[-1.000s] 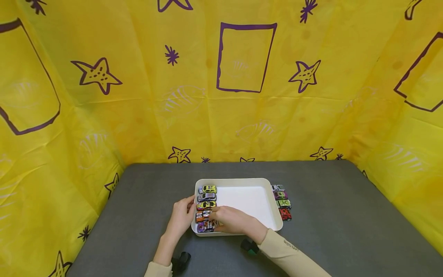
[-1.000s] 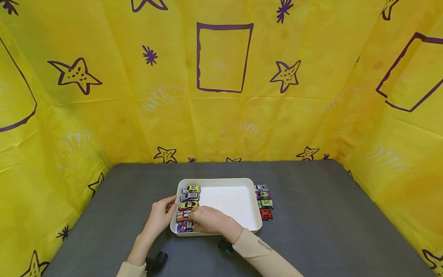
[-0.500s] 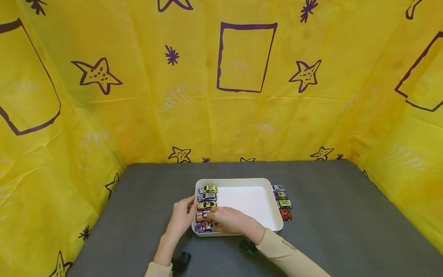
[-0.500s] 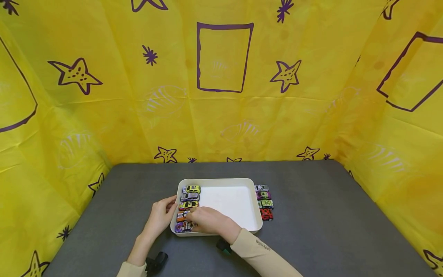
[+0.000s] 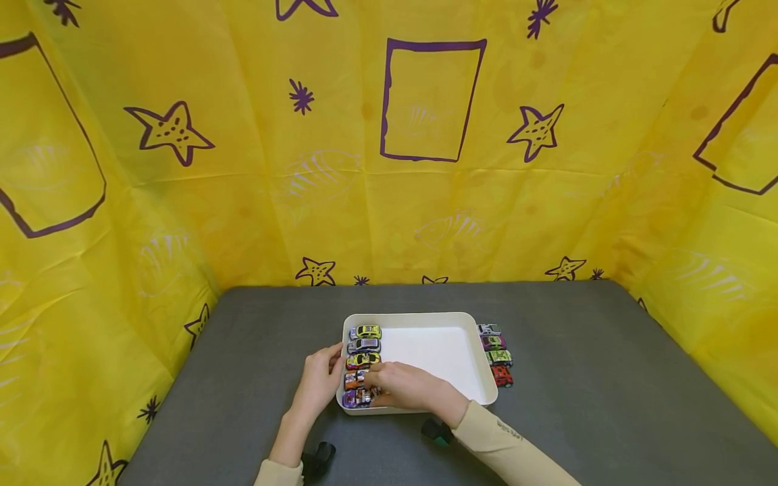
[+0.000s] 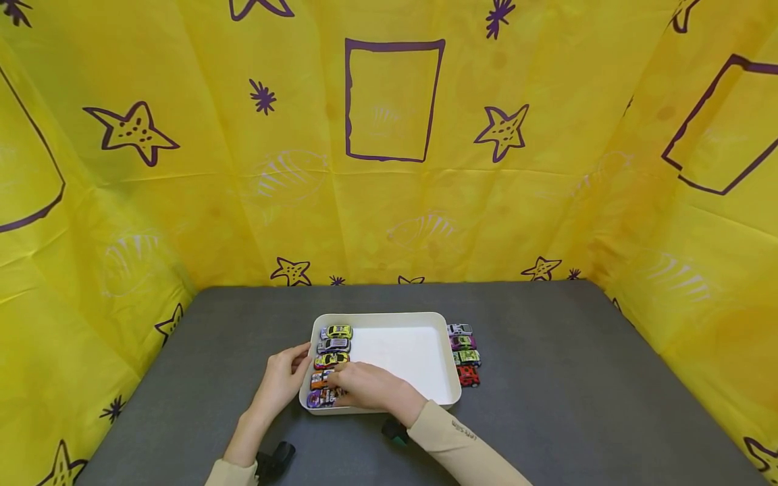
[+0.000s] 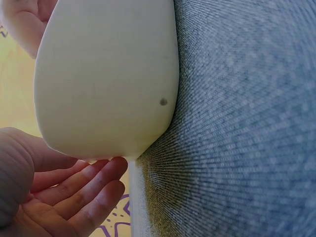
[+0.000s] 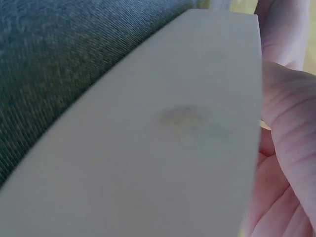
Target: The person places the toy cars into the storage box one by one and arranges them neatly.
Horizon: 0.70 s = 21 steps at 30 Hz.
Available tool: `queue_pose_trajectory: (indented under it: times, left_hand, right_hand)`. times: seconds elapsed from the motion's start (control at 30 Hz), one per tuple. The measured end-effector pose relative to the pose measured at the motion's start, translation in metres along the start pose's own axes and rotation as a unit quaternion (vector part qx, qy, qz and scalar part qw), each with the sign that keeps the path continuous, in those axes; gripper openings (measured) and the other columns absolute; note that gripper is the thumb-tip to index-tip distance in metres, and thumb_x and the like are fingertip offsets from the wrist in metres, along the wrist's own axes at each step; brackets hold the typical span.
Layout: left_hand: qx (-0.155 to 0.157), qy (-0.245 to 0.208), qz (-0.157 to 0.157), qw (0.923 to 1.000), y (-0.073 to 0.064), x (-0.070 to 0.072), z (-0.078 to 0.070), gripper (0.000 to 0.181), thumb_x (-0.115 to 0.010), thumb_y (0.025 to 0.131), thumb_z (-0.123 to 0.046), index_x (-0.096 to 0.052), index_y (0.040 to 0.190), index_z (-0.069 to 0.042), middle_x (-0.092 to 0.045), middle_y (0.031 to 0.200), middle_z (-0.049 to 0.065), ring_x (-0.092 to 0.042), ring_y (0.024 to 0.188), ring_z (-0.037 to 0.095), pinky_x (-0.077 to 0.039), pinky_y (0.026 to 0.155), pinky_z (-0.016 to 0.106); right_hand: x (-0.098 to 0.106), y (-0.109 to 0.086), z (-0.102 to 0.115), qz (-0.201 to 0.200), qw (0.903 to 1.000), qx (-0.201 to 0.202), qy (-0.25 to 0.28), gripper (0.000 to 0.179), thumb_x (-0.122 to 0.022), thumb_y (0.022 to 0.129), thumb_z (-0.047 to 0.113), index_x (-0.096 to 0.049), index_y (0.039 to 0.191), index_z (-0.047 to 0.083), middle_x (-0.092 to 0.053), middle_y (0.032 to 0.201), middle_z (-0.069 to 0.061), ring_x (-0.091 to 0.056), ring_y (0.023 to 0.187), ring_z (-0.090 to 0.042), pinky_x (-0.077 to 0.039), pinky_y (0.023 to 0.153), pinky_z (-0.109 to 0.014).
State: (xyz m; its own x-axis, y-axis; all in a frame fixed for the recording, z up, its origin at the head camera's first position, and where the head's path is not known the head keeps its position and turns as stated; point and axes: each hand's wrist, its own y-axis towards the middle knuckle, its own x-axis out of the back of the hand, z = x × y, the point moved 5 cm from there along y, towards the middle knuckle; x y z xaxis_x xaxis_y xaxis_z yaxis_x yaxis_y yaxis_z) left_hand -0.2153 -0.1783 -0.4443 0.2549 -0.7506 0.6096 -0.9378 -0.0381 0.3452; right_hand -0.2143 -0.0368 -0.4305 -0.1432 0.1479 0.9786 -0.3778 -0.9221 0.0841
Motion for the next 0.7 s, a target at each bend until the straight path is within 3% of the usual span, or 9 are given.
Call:
queue_pose_trajectory:
  times: [0.33, 0.7]
  left_hand:
    - [0.002, -0.006, 0.001, 1.0000, 0.000, 0.000, 0.000, 0.027, -0.059, 0.085, 0.006, -0.059, 0.109, 0.017, -0.065, 0.093, 0.025, -0.064, 0.074, 0.024, -0.053, 0.062, 0.033]
    - [0.005, -0.005, 0.002, 1.0000, -0.001, -0.001, 0.000, 0.027, -0.059, 0.085, 0.005, -0.059, 0.110, 0.016, -0.064, 0.094, 0.025, -0.064, 0.075, 0.024, -0.053, 0.062, 0.033]
  right_hand:
    - [0.023, -0.015, -0.010, -0.046, 0.9986, 0.014, 0.022, 0.018, -0.066, 0.086, 0.021, -0.067, 0.097, 0.006, -0.064, 0.089, -0.002, -0.058, 0.072, -0.005, -0.044, 0.067, -0.011]
    - [0.049, -0.067, -0.037, -0.136, 0.9907, -0.011, -0.007, 0.013, -0.067, 0.085, 0.016, -0.068, 0.095, 0.008, -0.065, 0.089, -0.001, -0.057, 0.073, -0.011, -0.045, 0.067, -0.023]
